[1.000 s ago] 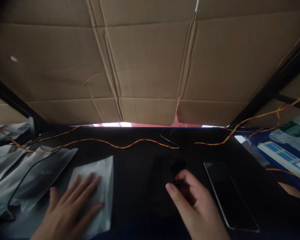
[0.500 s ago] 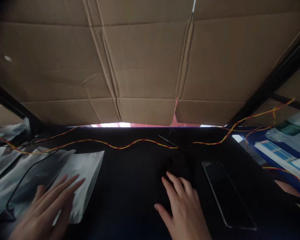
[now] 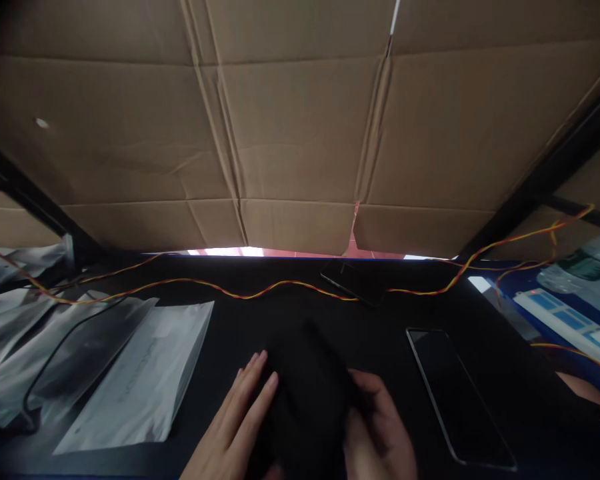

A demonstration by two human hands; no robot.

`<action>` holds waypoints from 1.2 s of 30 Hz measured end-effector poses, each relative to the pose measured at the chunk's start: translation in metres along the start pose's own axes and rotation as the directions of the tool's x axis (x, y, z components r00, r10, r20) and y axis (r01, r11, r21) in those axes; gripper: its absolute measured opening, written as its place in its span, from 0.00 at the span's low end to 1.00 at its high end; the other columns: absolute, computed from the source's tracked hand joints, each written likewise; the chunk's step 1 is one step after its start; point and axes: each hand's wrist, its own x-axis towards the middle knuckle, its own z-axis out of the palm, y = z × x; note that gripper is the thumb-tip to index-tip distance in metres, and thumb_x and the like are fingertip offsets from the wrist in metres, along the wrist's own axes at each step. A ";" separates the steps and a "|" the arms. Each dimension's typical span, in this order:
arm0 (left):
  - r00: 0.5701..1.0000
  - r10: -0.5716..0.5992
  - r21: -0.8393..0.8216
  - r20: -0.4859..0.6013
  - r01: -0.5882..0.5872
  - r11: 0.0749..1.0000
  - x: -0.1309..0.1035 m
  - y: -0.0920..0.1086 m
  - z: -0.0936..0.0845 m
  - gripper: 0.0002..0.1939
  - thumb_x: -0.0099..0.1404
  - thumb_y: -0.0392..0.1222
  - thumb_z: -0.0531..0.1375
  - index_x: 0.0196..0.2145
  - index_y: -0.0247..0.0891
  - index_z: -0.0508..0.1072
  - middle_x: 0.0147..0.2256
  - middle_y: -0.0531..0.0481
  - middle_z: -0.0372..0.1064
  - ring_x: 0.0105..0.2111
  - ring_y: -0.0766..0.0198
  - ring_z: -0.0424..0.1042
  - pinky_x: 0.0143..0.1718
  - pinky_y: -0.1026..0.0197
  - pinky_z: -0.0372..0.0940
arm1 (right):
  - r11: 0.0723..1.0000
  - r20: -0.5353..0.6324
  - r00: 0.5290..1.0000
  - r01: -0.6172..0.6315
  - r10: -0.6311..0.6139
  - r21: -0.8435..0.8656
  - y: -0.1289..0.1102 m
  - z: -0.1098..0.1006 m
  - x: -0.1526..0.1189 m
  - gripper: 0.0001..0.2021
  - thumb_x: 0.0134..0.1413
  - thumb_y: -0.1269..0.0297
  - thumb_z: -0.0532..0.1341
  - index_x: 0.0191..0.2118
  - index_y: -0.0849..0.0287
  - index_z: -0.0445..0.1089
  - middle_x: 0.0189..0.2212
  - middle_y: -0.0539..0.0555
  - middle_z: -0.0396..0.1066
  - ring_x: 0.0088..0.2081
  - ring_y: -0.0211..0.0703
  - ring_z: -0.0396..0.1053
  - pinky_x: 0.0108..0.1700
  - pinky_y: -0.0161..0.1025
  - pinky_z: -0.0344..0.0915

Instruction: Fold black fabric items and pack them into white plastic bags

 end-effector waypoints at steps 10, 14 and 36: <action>0.990 0.089 -0.048 0.106 -0.085 0.995 0.017 -0.007 0.007 0.26 0.64 0.30 0.62 0.58 0.48 0.77 0.60 0.51 0.80 0.63 0.39 0.77 0.60 0.25 0.74 | 0.609 -0.042 0.812 0.400 -0.582 -0.685 0.023 -0.049 0.020 0.19 0.71 0.55 0.64 0.62 0.54 0.71 0.63 0.68 0.71 0.63 0.72 0.72 0.60 0.69 0.71; 0.999 0.051 -0.086 0.010 -0.050 0.995 0.019 -0.016 -0.012 0.17 0.62 0.29 0.59 0.44 0.46 0.78 0.53 0.55 0.83 0.63 0.52 0.78 0.78 0.36 0.50 | 0.579 0.140 0.869 0.428 -0.475 -0.695 0.023 -0.034 0.025 0.21 0.72 0.47 0.62 0.63 0.49 0.74 0.59 0.61 0.78 0.58 0.65 0.78 0.55 0.62 0.76; 0.975 0.020 -0.193 0.220 0.023 0.981 0.031 -0.043 -0.070 0.18 0.71 0.27 0.50 0.43 0.47 0.75 0.36 0.53 0.79 0.33 0.60 0.80 0.32 0.61 0.76 | 0.577 0.355 0.848 0.529 -0.393 -0.622 0.000 -0.040 0.046 0.14 0.65 0.64 0.61 0.50 0.42 0.80 0.44 0.51 0.80 0.42 0.49 0.82 0.41 0.43 0.77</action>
